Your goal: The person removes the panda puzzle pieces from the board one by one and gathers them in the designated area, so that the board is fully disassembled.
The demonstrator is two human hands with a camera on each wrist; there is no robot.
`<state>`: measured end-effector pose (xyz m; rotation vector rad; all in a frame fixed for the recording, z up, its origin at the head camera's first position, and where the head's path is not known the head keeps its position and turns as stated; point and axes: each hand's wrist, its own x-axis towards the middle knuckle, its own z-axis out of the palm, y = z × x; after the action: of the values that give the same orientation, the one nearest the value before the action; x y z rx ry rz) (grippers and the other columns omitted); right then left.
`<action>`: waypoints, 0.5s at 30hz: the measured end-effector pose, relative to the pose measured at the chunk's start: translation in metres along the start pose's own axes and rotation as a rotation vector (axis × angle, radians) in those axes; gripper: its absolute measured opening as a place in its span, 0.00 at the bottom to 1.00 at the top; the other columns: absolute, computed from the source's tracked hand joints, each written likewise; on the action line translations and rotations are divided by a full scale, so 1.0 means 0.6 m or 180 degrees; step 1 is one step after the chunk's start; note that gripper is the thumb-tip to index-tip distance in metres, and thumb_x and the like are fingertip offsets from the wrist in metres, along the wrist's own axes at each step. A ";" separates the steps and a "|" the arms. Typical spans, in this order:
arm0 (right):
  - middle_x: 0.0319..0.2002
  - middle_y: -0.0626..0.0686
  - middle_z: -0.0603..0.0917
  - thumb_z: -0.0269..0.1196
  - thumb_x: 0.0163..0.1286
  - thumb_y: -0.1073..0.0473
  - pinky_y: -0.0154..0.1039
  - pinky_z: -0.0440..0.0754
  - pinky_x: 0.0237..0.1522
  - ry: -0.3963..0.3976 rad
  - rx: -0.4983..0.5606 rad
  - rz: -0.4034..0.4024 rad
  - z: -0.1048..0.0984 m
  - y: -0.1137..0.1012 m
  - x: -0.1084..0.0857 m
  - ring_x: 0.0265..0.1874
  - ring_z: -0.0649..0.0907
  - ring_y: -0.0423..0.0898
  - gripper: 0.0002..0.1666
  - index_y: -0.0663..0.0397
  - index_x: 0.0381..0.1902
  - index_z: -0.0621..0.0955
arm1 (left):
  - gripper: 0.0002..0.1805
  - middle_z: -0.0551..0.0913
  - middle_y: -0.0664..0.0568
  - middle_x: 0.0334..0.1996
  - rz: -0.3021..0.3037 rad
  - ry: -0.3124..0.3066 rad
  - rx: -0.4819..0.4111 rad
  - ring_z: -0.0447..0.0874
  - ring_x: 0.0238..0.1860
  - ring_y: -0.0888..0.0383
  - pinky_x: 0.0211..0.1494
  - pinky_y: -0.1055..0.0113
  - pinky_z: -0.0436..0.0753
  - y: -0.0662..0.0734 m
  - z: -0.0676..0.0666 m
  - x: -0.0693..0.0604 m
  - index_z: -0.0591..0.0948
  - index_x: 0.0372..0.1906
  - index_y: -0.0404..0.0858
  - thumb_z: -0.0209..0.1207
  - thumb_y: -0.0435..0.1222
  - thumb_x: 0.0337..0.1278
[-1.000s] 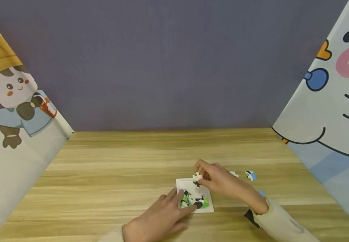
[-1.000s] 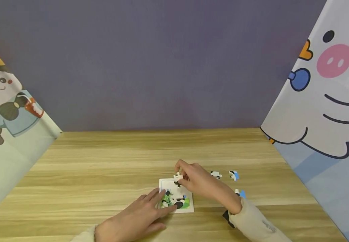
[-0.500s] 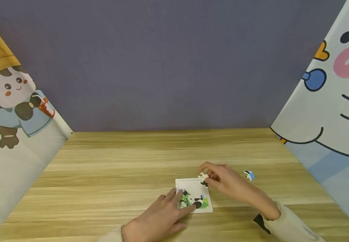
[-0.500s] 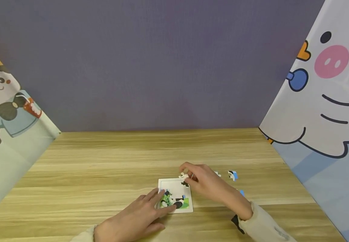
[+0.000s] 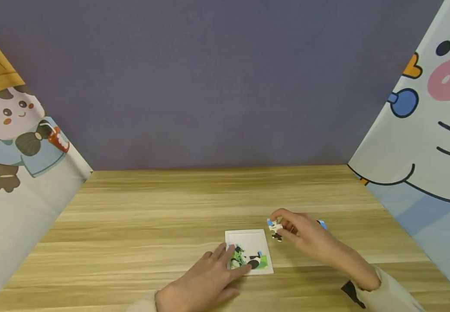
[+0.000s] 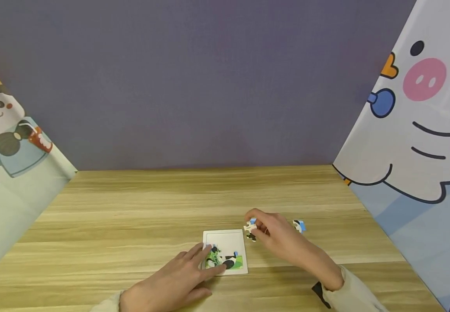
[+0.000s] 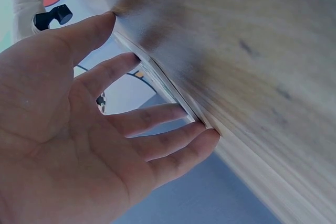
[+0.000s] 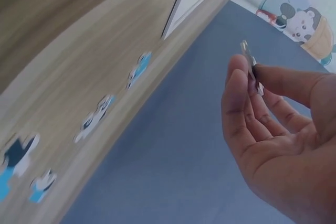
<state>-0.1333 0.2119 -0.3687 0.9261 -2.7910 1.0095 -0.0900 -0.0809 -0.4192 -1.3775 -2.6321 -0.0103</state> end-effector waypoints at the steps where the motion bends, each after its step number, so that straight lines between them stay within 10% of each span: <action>1: 0.29 0.40 0.83 0.64 0.69 0.67 0.34 0.81 0.31 0.0014 -0.0030 0.0019 -0.003 0.002 -0.002 0.28 0.82 0.37 0.18 0.43 0.53 0.78 | 0.30 0.73 0.38 0.62 -0.0009 -0.0012 -0.0004 0.74 0.63 0.41 0.52 0.52 0.82 0.000 0.000 -0.001 0.72 0.71 0.61 0.59 0.55 0.64; 15: 0.29 0.45 0.85 0.64 0.70 0.66 0.35 0.80 0.25 0.0052 -0.0016 0.0345 -0.039 0.045 -0.021 0.26 0.84 0.40 0.13 0.53 0.49 0.74 | 0.30 0.73 0.37 0.61 0.0006 0.0088 -0.0033 0.75 0.62 0.41 0.52 0.52 0.82 0.000 -0.002 -0.006 0.73 0.70 0.59 0.61 0.54 0.63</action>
<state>-0.1416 0.2489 -0.3682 0.7697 -2.8563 1.0174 -0.0880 -0.0842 -0.4188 -1.3730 -2.6119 -0.0422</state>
